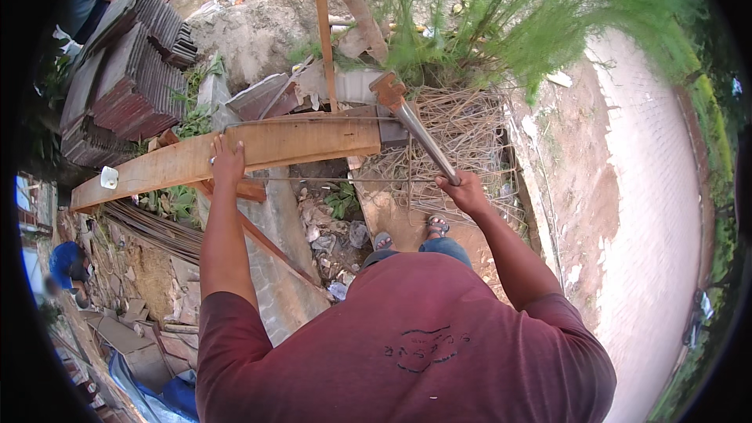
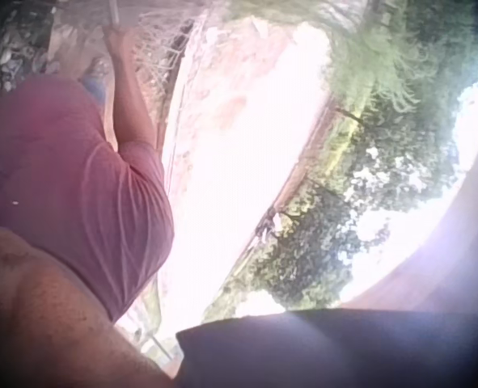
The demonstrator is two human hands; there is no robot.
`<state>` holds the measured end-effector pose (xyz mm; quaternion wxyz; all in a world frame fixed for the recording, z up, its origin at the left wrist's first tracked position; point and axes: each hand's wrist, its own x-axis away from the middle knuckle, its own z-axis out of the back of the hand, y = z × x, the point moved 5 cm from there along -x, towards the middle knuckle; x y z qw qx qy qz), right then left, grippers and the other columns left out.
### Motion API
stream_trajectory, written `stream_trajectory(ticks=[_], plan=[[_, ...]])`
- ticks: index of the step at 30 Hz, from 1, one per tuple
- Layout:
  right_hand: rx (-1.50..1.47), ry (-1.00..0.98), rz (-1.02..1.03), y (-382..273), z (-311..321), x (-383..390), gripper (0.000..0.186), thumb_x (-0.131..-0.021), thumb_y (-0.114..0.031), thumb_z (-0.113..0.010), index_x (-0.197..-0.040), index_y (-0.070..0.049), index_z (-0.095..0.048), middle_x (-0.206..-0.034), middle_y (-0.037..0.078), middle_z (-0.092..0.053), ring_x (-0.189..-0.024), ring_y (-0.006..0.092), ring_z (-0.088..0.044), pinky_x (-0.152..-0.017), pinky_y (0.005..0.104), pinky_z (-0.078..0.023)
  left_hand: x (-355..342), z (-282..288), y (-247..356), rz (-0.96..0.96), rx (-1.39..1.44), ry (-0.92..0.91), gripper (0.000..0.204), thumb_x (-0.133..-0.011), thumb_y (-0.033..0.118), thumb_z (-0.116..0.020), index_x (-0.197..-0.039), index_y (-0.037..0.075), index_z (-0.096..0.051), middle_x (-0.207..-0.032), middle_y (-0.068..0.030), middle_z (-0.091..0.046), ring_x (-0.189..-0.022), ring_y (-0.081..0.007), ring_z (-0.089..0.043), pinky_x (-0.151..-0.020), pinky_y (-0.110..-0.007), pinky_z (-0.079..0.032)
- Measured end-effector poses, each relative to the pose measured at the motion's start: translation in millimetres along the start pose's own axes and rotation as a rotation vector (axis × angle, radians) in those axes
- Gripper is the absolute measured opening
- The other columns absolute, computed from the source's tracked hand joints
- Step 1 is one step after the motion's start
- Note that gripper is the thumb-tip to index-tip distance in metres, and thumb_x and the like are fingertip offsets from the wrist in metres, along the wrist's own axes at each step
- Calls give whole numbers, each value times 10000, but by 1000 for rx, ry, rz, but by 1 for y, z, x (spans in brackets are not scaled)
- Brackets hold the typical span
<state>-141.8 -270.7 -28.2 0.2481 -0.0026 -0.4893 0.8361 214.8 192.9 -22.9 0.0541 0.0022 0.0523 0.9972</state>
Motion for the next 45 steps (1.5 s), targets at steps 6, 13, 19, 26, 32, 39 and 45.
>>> stream_trajectory(ticks=[6,13,19,26,32,39,45], plan=[[-66,34,-52,19,-40,56,215,-827,-173,-672,-715,-8,-588,-621,12,-544,-594,86,-478,-545,291,-406,-8,-7,-6,24,-40,-32,713,-932,500,-379,-1451,35,-229,-1518,-164,-199,-1397,-360,-181,-1108,-514,-197],[-292,91,-159,55,-88,114,164,-825,-150,-681,-783,-1,-629,-629,-14,-532,-596,71,-462,-535,275,-391,-13,-8,-7,27,-76,-58,724,-928,507,-384,-1450,31,-227,-1515,-182,-194,-1392,-379,-184,-1114,-497,-198],[-349,196,-77,19,-35,25,187,-841,-183,-678,-864,2,-654,-631,-29,-530,-581,70,-452,-517,269,-376,-25,-8,-20,-14,-3,-92,750,-918,527,-402,-1446,22,-235,-1509,-196,-200,-1392,-386,-175,-1123,-482,-184],[-288,39,8,24,-18,11,225,-836,-210,-695,-863,7,-640,-672,-14,-539,-645,74,-488,-580,258,-410,-23,6,-3,-3,157,-179,757,-924,530,-390,-1436,-8,-240,-1502,-211,-208,-1396,-389,-157,-1131,-464,-166],[-120,-47,47,6,-14,11,217,-788,-188,-731,-830,2,-635,-678,12,-564,-646,89,-492,-594,278,-421,-24,-2,-22,-45,259,-129,685,-942,459,-399,-1420,-15,-275,-1478,-228,-257,-1381,-403,-192,-1126,-441,-188],[-72,-52,66,5,-10,11,192,-790,-175,-715,-819,-2,-636,-646,9,-541,-615,99,-485,-569,287,-410,21,21,-56,-110,508,110,489,-867,133,-455,-1351,60,-438,-1365,-209,-443,-1309,-365,-359,-1075,-421,-301],[14,-1,134,21,-9,11,193,-794,-172,-714,-830,-1,-632,-645,-4,-529,-615,88,-477,-563,278,-403,58,28,-67,-222,244,222,522,-804,19,-528,-1320,85,-486,-1319,-197,-495,-1255,-366,-431,-1051,-409,-344]])
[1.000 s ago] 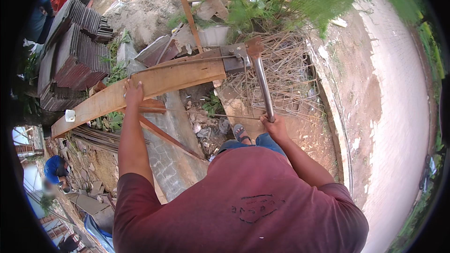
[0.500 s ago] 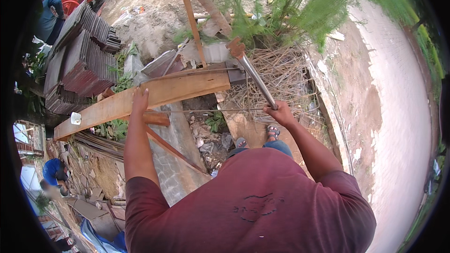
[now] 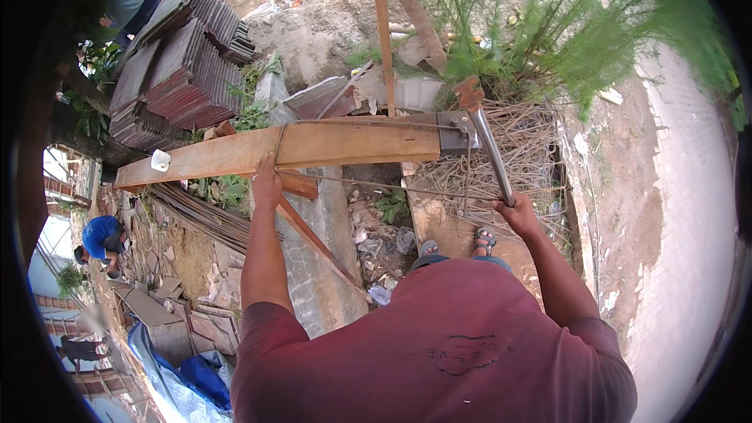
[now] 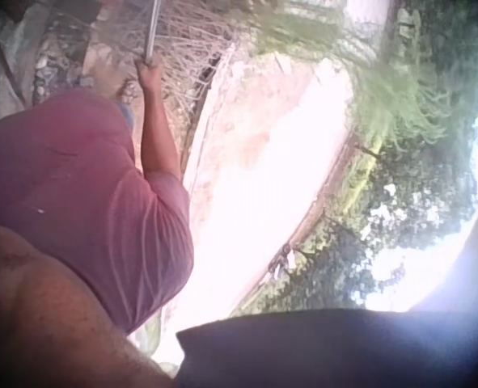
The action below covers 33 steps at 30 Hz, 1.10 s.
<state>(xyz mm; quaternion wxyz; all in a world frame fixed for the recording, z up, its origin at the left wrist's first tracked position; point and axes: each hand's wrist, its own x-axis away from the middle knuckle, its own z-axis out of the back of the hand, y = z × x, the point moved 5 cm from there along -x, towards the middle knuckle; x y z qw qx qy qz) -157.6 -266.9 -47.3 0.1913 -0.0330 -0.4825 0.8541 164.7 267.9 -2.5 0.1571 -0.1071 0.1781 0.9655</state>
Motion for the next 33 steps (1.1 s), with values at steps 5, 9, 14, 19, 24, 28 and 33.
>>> stream_trajectory(ticks=[5,9,14,19,24,28,33], plan=[[-65,27,-18,-43,36,-12,207,-805,-186,-717,-827,2,-634,-650,-5,-533,-620,83,-478,-565,277,-404,-26,13,6,28,218,31,423,-820,36,-599,-1240,79,-567,-1259,-168,-558,-1214,-336,-489,-1009,-398,-392],[-3,126,130,-79,70,-51,211,-821,-200,-713,-812,-6,-633,-643,-22,-519,-598,72,-451,-543,261,-379,-82,60,2,26,525,19,262,-876,126,-618,-1116,20,-633,-1081,-131,-645,-1018,-228,-596,-897,-334,-456],[-287,215,183,-143,128,-90,232,-885,-250,-649,-873,-20,-625,-581,-38,-478,-481,44,-407,-449,225,-313,-139,129,54,82,757,-25,207,-928,204,-571,-963,8,-630,-689,-10,-569,-658,-82,-542,-648,-233,-443],[-598,183,159,-161,127,-112,224,-880,-226,-654,-828,-15,-597,-542,-37,-451,-439,48,-379,-413,230,-293,-146,133,58,212,762,55,193,-944,220,-527,-849,58,-572,-579,64,-394,-472,-34,-360,-437,-218,-313],[-618,157,-47,-88,79,-119,229,-866,-233,-665,-814,-29,-575,-523,-42,-427,-413,52,-362,-393,236,-271,-97,39,32,743,865,-392,235,-903,266,-590,-747,113,-505,-595,59,-380,-430,-55,-305,-363,-224,-225],[-477,175,-248,-69,43,-119,276,-822,-282,-696,-778,-38,-575,-501,-36,-415,-401,66,-364,-383,246,-267,-76,-16,-2,894,764,-476,264,-871,248,-640,-709,124,-472,-581,52,-374,-420,-61,-305,-357,-220,-210],[-331,171,-315,-32,22,-137,260,-810,-277,-696,-739,-53,-583,-503,-33,-415,-390,76,-362,-366,267,-265,-93,-31,-18,865,675,-475,222,-847,245,-670,-748,105,-529,-584,33,-416,-434,-79,-355,-366,-231,-257]])
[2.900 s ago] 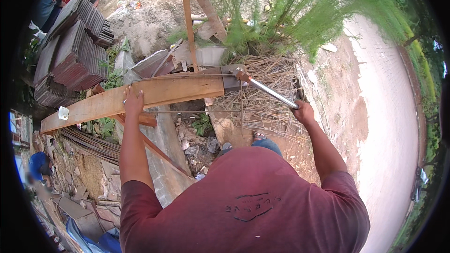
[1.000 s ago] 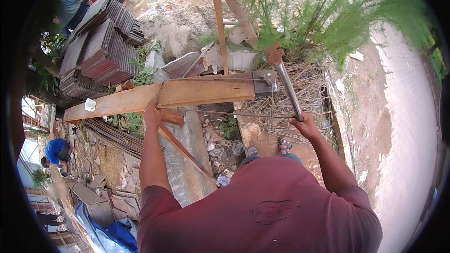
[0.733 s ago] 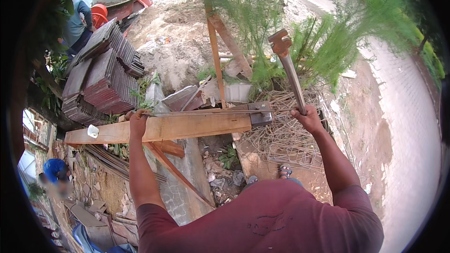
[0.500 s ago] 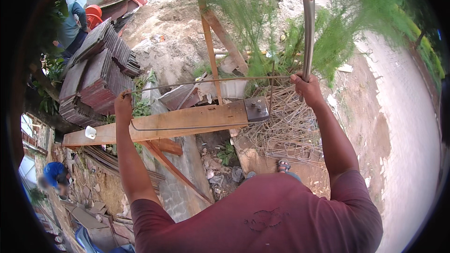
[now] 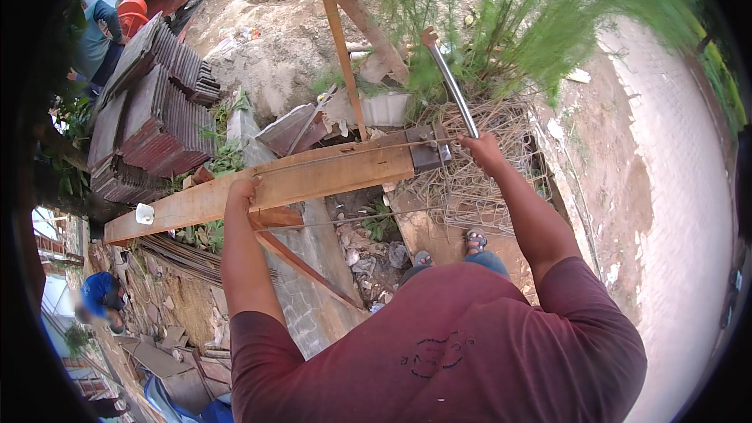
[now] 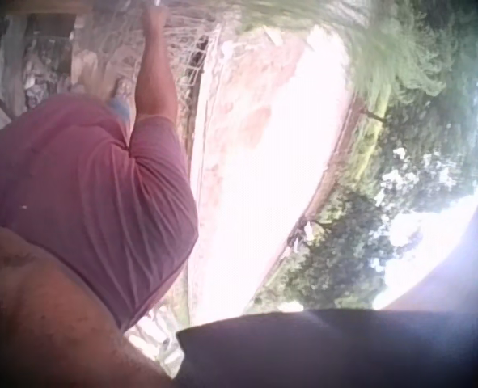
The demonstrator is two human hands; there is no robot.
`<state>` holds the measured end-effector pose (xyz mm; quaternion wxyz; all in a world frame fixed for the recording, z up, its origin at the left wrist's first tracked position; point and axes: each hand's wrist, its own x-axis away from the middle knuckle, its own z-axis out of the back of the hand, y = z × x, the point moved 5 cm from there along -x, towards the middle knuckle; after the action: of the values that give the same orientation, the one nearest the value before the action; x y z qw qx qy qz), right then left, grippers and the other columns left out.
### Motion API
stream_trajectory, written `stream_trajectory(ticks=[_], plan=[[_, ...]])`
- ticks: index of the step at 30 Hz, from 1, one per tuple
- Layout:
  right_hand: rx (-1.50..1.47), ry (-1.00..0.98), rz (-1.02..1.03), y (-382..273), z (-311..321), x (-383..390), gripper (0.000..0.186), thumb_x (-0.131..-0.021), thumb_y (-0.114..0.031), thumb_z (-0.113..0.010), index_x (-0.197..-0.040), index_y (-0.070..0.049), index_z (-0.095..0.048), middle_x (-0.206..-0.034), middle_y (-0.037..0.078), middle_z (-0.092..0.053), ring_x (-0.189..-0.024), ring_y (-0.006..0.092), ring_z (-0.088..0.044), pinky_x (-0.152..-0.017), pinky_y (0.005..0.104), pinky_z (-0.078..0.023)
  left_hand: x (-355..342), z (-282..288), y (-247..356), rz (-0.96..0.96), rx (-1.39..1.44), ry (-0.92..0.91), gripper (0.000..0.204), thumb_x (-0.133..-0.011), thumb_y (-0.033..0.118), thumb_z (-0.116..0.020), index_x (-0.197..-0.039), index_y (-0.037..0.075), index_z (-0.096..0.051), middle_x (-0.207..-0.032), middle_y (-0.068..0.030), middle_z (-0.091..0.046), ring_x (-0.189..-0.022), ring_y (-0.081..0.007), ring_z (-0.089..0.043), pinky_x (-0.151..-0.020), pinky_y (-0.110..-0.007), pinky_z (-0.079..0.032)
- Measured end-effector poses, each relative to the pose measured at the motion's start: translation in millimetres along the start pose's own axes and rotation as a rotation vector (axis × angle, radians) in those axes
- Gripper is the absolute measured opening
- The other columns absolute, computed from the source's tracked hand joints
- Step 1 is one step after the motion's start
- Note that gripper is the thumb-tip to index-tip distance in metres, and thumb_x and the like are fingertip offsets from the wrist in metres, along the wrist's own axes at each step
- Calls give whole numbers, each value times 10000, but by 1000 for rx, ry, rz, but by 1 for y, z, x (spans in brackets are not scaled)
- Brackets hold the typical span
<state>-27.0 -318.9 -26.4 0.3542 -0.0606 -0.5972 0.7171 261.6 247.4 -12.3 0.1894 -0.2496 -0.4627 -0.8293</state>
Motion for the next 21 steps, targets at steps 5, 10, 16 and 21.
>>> stream_trajectory(ticks=[5,10,16,21], plan=[[8,30,31,19,4,-14,240,-795,-275,-698,-771,-57,-603,-529,-38,-402,-390,68,-348,-367,250,-274,20,6,25,-347,125,249,286,-823,241,-676,-968,-2,-639,-843,-127,-626,-721,-240,-593,-627,-379,-475],[-79,75,22,50,11,-28,229,-829,-251,-664,-807,-33,-596,-521,-49,-381,-389,61,-344,-366,242,-272,79,-17,11,-650,-416,821,298,-794,211,-661,-984,-16,-630,-961,-198,-609,-927,-364,-585,-852,-432,-451],[-172,2,-46,-4,-3,11,237,-845,-243,-650,-770,-39,-556,-490,-37,-370,-365,73,-339,-355,248,-268,68,-23,-7,-537,-542,752,213,-819,180,-642,-938,4,-628,-991,-192,-583,-930,-362,-579,-821,-435,-464],[-220,-54,-132,-5,-6,19,248,-857,-252,-642,-761,-54,-529,-479,-36,-362,-349,77,-335,-346,251,-275,29,-19,13,-594,-657,708,163,-822,175,-642,-904,34,-627,-965,-183,-593,-919,-355,-582,-808,-443,-463]])
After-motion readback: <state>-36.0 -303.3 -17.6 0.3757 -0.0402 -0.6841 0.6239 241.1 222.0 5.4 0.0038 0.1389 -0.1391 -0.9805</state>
